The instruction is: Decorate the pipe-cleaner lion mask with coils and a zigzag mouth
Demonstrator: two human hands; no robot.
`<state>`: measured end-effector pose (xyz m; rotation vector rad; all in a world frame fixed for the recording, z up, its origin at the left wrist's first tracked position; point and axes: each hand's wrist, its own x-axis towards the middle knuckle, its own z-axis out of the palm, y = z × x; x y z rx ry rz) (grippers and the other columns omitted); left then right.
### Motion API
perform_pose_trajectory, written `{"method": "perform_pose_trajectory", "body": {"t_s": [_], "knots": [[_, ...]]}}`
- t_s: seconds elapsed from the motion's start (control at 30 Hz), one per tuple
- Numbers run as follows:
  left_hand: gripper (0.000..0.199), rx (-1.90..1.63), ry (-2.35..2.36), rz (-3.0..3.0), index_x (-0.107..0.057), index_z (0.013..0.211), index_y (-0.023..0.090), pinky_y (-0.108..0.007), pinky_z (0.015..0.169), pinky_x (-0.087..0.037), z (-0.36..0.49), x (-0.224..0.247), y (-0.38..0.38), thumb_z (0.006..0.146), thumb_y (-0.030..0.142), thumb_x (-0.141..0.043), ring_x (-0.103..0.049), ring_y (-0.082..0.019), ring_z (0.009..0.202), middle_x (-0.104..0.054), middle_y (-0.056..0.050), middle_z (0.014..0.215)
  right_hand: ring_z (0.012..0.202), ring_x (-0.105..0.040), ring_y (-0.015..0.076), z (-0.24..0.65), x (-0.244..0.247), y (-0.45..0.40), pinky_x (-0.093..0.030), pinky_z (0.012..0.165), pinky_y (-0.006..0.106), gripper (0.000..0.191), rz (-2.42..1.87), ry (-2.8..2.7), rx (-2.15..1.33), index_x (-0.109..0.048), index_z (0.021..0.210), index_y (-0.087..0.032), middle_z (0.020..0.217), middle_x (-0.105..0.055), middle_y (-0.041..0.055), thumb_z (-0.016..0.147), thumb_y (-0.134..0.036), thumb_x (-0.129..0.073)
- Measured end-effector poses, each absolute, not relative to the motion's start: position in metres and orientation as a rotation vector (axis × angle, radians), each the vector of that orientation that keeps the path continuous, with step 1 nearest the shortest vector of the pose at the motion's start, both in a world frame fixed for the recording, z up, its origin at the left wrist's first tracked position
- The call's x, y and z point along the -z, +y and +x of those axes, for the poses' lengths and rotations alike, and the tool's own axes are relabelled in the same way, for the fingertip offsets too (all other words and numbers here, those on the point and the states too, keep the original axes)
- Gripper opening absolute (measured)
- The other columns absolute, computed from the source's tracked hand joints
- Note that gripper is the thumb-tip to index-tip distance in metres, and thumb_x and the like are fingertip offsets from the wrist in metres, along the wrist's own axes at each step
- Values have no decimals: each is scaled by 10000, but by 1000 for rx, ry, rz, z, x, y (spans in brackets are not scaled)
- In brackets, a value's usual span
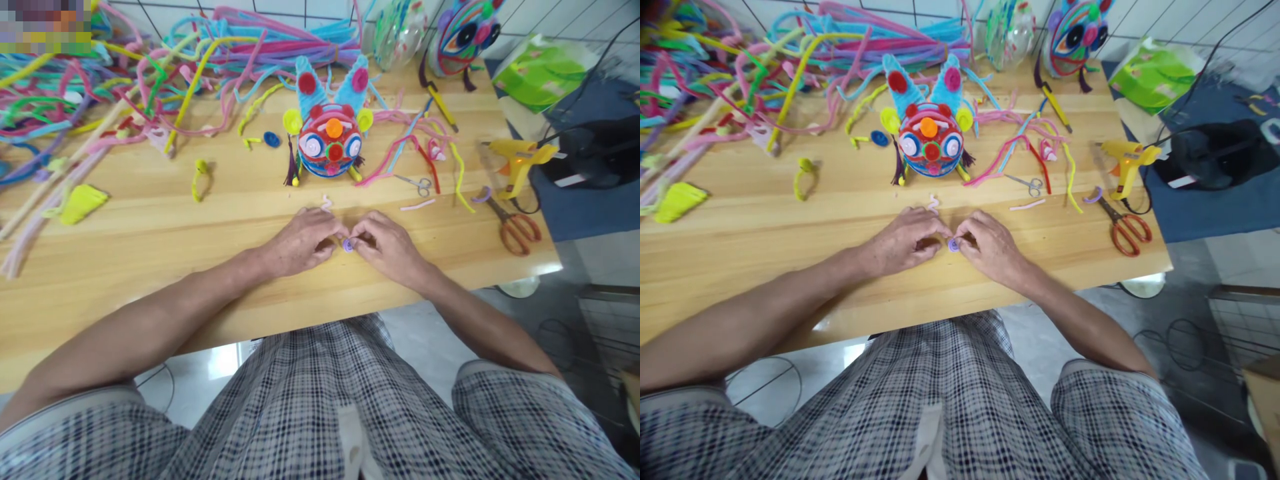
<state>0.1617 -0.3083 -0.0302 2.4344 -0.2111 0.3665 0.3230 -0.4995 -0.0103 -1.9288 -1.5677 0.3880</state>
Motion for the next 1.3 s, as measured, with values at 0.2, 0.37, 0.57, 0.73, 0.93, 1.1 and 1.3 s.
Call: {"method": "perform_pose_trajectory", "body": {"t_s": [0.2, 0.37, 0.57, 0.73, 0.93, 1.1, 1.3], "knots": [[146, -480, -172, 2555, -677, 1149, 207, -376, 926, -493, 157, 31, -310, 1012, 186, -631, -719, -260, 1139, -783, -102, 1145, 800, -630, 189, 326, 6, -493, -488, 760, 336, 86, -1905, -1416, -501, -703, 856, -239, 876, -699, 18, 932, -201, -689], [95, -607, -67, 2333, -651, 1067, 193, -325, 785, -526, 153, 21, -313, 1006, 265, -659, -673, -182, 816, -748, -67, 985, 746, -635, 172, 320, -5, -489, -465, 716, 323, 60, -1901, -1207, -486, -709, 859, -226, 843, -741, 6, 912, -215, -683], [112, -486, 72, 2040, -711, 927, 180, -252, 643, -443, 154, 13, -321, 963, 286, -709, -529, -101, 625, -707, 5, 788, 722, -634, 154, 307, -13, -487, -453, 679, 302, 50, -1858, -1164, -440, -690, 864, -228, 814, -735, -6, 899, -193, -693], [356, -340, 278, 1707, -762, 853, 165, -235, 602, -432, 156, 6, -320, 954, 507, -776, -524, -104, 638, -676, -4, 735, 861, -709, 176, 306, -11, -487, -555, 806, 333, 138, -1689, -1040, -599, -698, 1022, -242, 964, -771, 15, 961, -353, -753], [558, -327, 478, 1398, -799, 833, 161, -220, 525, -480, 159, 2, -318, 775, 708, -895, -551, -98, 591, -742, -41, 800, 1016, -740, 190, 303, -10, -482, -611, 982, 379, 370, -1455, -923, -638, -668, 1154, -273, 1130, -776, 34, 920, -482, -864], [539, -352, 436, 1452, -823, 826, 176, -209, 523, -460, 158, 0, -320, 795, 711, -882, -538, -95, 601, -752, -34, 815, 948, -760, 185, 302, -17, -473, -631, 917, 364, 238, -1459, -944, -615, -728, 1065, -254, 1028, -802, 21, 947, -430, -836], [504, -417, 303, 1612, -794, 820, 181, -247, 686, -514, 155, 1, -319, 927, 674, -791, -552, -117, 664, -705, -9, 739, 813, -736, 160, 303, -14, -470, -610, 801, 319, 125, -1545, -978, -560, -782, 970, -229, 910, -816, 8, 947, -349, -809]]}}
